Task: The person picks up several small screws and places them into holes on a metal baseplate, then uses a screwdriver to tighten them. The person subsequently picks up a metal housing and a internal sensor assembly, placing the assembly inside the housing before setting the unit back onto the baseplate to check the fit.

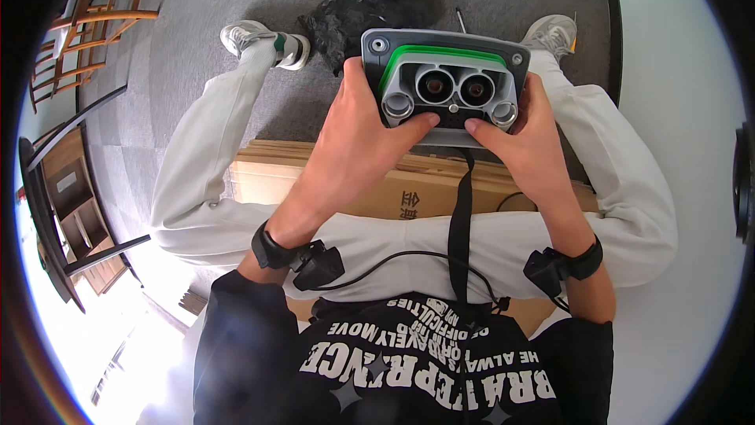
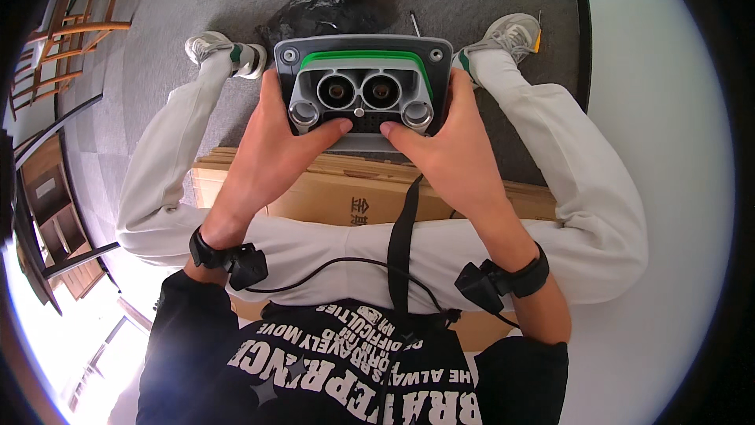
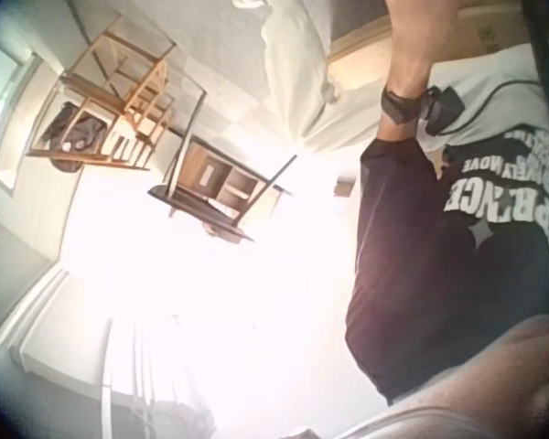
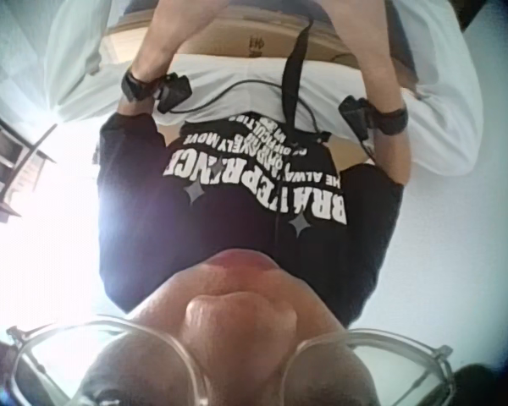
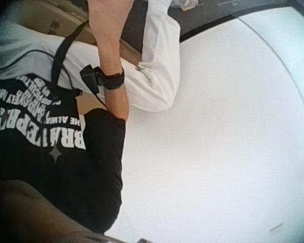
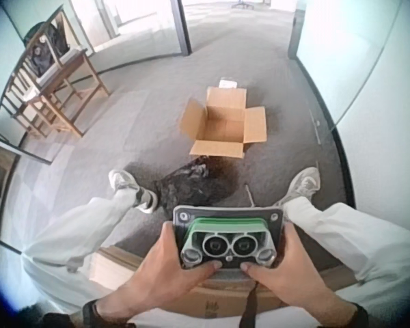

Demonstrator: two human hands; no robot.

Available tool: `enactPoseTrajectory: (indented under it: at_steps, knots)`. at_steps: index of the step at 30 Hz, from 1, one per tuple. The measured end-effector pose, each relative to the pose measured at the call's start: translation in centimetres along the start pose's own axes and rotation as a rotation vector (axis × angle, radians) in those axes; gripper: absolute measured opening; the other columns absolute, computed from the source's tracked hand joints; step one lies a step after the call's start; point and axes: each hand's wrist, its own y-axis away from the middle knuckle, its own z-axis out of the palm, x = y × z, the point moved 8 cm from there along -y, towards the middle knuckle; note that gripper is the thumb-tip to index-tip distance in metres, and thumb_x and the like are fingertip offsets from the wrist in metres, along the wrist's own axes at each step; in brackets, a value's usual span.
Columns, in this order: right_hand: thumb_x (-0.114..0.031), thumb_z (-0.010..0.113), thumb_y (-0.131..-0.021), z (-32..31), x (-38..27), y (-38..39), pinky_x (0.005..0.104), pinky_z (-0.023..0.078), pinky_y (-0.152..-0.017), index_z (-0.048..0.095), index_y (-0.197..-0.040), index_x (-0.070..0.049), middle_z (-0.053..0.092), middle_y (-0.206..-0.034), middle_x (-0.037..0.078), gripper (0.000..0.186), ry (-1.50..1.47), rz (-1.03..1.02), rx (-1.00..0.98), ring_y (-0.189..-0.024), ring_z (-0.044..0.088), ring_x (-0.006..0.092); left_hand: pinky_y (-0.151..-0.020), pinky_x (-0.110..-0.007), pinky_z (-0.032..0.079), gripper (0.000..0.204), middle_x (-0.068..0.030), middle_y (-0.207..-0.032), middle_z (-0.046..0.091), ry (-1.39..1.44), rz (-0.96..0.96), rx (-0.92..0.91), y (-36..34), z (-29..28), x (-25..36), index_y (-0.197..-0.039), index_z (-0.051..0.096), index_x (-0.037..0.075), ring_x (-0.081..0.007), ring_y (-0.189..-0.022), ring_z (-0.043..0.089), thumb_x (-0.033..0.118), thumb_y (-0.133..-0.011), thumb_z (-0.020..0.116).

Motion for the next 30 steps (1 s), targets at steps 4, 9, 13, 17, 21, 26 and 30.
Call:
enactPoseTrajectory:
  at_steps: [4,9,13,17,21,26,30]
  knots:
    - [-0.01,0.08,-0.079,0.8,0.5,0.1,0.0326,0.048,-0.093,0.043,-0.127,0.003,0.063,-0.115,0.013,0.062,0.098,0.036,-0.002,-0.107,0.061,0.0204,-0.086,-0.047,0.049,0.064,-0.031,-0.107,0.06,-0.01,0.063,-0.002,-0.1,-0.2,-0.9,-0.113,0.038,-0.009,-0.0445,-0.102,0.062,0.02,-0.078,0.083]
    - [-0.012,0.082,-0.077,0.9,1.3,-0.4,0.0348,0.05,-0.09,0.044,-0.125,0.004,0.067,-0.112,0.019,0.063,0.267,0.055,0.037,-0.104,0.067,0.0272,-0.083,-0.048,0.05,0.064,-0.0308,-0.104,0.062,-0.14,-0.04,0.004,-0.4,-0.1,-1.6,-0.112,0.039,-0.008,-0.0466,-0.098,0.063,0.021,-0.076,0.084]
    - [-0.011,0.082,-0.077,1.0,1.7,-0.9,0.0368,0.052,-0.087,0.044,-0.123,0.005,0.068,-0.107,0.022,0.062,0.334,0.021,0.079,-0.1,0.069,0.032,-0.081,-0.048,0.051,0.064,-0.0295,-0.103,0.062,-0.236,-0.043,0.055,-0.8,0.0,-2.0,-0.11,0.04,-0.005,-0.0471,-0.096,0.063,0.022,-0.074,0.085]
    - [-0.007,0.077,-0.081,1.3,1.6,-1.1,0.0349,0.049,-0.093,0.046,-0.124,0.001,0.065,-0.116,0.018,0.054,0.412,-0.019,0.177,-0.107,0.064,0.024,-0.078,-0.05,0.051,0.059,-0.0279,-0.098,0.061,-0.258,0.003,0.094,-1.2,0.1,-2.1,-0.108,0.039,-0.003,-0.0475,-0.094,0.063,0.017,-0.074,0.083]
    - [-0.006,0.076,-0.081,1.6,0.5,-1.7,0.0362,0.05,-0.092,0.047,-0.121,0.001,0.064,-0.115,0.02,0.05,0.329,-0.005,0.204,-0.105,0.065,0.0266,-0.073,-0.052,0.051,0.052,-0.0266,-0.093,0.059,-0.207,0.106,0.243,-1.6,-0.9,-0.7,-0.105,0.037,-0.001,-0.0492,-0.086,0.061,0.009,-0.074,0.078]
    - [-0.003,0.075,-0.079,0.7,-1.0,-1.4,0.0387,0.052,-0.087,0.042,-0.124,0.003,0.066,-0.111,0.024,0.056,0.433,-0.075,0.204,-0.104,0.068,0.0366,-0.073,-0.051,0.053,0.058,-0.03,-0.094,0.061,-0.09,0.075,0.15,-1.7,0.2,-1.4,-0.109,0.034,-0.002,-0.0499,-0.085,0.064,0.012,-0.076,0.079]
    - [-0.003,0.074,-0.078,-1.2,0.7,-0.3,0.0374,0.05,-0.09,0.043,-0.126,0.001,0.066,-0.114,0.022,0.057,0.468,-0.005,0.177,-0.106,0.067,0.0343,-0.076,-0.05,0.053,0.062,-0.0346,-0.099,0.06,0.025,-0.067,-0.068,-0.8,2.9,-2.1,-0.111,0.033,-0.005,-0.052,-0.089,0.064,0.019,-0.079,0.08]
